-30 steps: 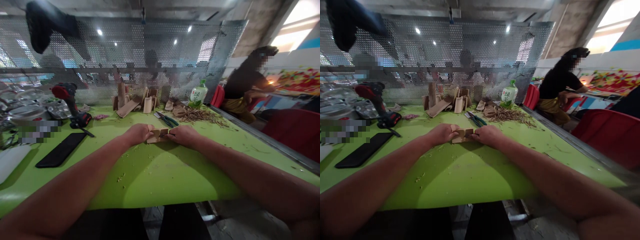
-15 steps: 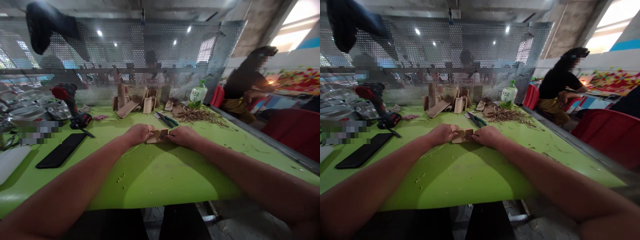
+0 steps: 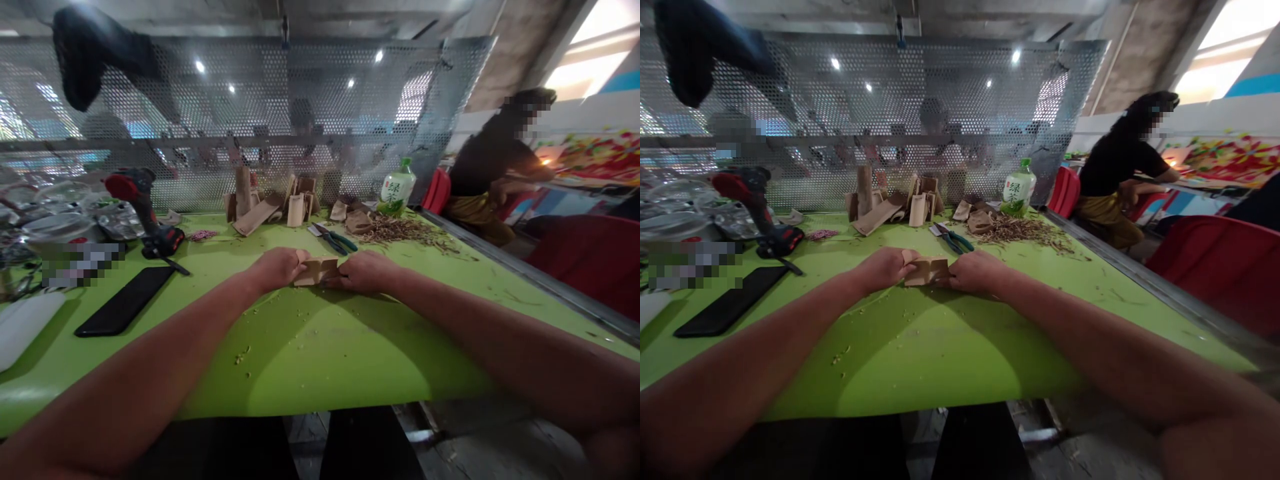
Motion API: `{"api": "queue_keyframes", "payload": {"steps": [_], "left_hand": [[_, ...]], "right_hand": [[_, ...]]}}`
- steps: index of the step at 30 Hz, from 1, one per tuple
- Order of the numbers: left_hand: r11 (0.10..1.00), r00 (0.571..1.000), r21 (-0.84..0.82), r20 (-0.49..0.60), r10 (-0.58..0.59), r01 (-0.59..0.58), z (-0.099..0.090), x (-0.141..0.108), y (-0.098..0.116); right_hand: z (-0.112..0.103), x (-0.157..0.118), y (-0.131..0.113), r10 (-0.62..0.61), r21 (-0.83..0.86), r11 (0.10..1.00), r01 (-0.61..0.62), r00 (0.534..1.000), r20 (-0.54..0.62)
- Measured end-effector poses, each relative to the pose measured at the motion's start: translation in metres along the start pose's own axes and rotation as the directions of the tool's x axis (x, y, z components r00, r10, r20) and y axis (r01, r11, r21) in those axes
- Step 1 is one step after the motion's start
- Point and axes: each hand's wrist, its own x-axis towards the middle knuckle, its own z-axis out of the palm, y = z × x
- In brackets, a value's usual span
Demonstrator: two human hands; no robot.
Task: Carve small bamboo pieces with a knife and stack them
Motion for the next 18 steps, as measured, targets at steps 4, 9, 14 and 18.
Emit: {"api": "queue_keyframes", "payload": {"steps": [4,9,14,18], "left_hand": [[0.999,1.000,-0.036,-0.012,0.004,-0.004,0.002,0.001,-0.003],[0.997,1.000,-0.080,-0.007,-0.006,0.005,0.002,0.001,-0.003],[0.997,1.000,-0.075,0.001,-0.002,0.002,0.003,0.002,-0.005],[0.996,1.000,-0.083,-0.003,-0.010,0.010,0.005,0.002,-0.006]], "right_hand": [[0.001,-0.008,0.001,-0.035,0.053,0.998,0.039,0.997,-0.072],[0.002,-0.011,-0.002,0.069,0.100,0.993,-0.056,0.989,-0.128],[0.005,-0.002,-0.001,0.139,0.083,0.988,-0.127,0.979,-0.152],[0.006,-0.001,0.000,0.133,0.088,0.989,-0.120,0.977,-0.168]]}}
